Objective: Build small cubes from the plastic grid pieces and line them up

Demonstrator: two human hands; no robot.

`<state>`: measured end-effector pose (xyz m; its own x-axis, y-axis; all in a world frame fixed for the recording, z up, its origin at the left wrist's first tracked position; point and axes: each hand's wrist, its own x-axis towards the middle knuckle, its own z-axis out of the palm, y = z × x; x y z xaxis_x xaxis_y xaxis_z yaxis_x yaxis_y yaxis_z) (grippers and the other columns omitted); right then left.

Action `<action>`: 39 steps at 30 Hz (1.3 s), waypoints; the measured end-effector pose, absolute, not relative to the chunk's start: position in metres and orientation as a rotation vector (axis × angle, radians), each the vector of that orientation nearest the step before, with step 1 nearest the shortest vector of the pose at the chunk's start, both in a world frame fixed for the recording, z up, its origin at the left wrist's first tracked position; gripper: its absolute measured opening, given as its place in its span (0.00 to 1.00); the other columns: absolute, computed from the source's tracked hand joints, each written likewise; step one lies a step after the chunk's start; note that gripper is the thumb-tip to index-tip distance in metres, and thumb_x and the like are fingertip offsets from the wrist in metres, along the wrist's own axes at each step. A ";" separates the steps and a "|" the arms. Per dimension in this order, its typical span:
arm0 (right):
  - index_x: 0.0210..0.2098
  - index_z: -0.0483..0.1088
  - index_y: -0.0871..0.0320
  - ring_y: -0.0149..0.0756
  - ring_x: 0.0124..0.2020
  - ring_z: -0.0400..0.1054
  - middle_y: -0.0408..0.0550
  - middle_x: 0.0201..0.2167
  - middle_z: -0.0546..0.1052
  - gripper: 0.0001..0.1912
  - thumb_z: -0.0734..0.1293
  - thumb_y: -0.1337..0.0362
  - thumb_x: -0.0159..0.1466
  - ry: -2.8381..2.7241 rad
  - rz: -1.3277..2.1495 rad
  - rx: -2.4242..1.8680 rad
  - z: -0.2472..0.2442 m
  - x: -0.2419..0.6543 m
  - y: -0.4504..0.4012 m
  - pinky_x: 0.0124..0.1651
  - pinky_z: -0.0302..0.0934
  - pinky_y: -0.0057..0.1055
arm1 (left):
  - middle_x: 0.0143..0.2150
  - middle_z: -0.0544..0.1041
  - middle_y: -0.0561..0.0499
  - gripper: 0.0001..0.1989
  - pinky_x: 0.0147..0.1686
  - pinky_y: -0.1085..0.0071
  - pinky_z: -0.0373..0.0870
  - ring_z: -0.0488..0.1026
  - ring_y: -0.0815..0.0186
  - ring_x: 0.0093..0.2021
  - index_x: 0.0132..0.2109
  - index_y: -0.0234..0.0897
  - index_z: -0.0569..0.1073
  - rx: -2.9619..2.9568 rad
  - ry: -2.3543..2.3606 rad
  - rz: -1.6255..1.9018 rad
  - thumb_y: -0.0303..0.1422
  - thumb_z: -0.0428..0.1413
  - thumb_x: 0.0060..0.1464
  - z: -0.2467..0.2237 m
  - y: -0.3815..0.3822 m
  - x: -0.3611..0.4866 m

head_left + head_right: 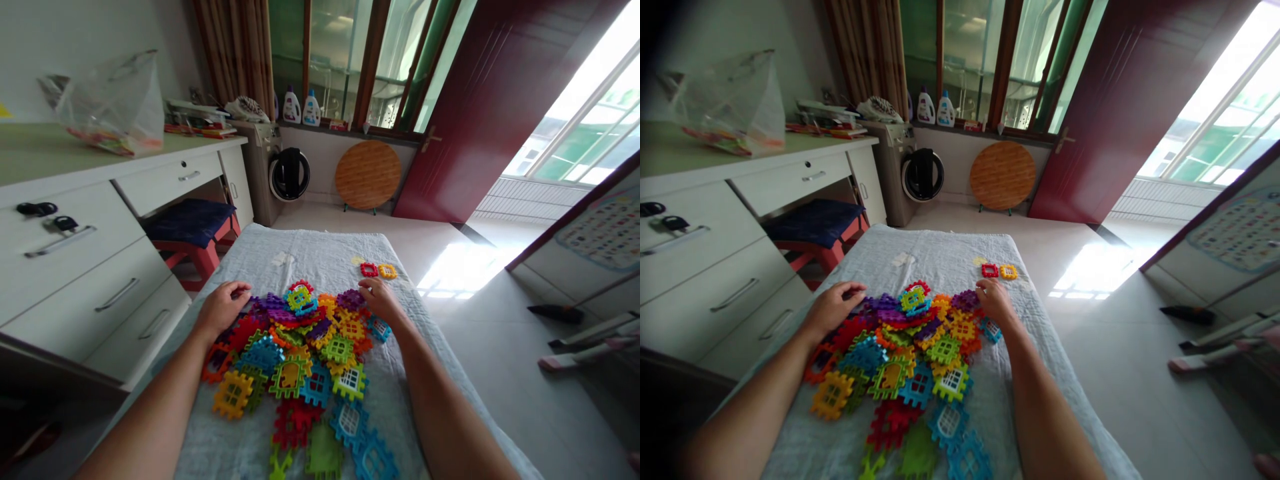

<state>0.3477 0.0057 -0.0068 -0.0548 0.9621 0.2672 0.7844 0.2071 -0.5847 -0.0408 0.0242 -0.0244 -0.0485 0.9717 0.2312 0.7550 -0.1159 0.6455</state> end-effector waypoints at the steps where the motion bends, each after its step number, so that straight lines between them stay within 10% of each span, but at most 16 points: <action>1: 0.37 0.74 0.57 0.39 0.38 0.68 0.50 0.35 0.76 0.10 0.64 0.62 0.59 -1.887 0.382 -1.646 -0.006 0.346 0.004 0.43 0.59 0.35 | 0.38 0.78 0.48 0.17 0.45 0.67 0.69 0.75 0.60 0.39 0.38 0.38 0.75 1.909 1.844 0.944 0.43 0.52 0.45 -0.024 0.024 -0.040; 39: 0.49 0.66 0.61 0.42 0.46 0.64 0.53 0.45 0.70 0.28 0.72 0.65 0.49 -2.007 0.314 -1.679 0.008 0.324 0.021 0.51 0.57 0.39 | 0.39 0.77 0.48 0.17 0.44 0.68 0.68 0.74 0.60 0.39 0.39 0.38 0.75 1.918 1.812 0.960 0.42 0.51 0.47 -0.029 0.026 -0.045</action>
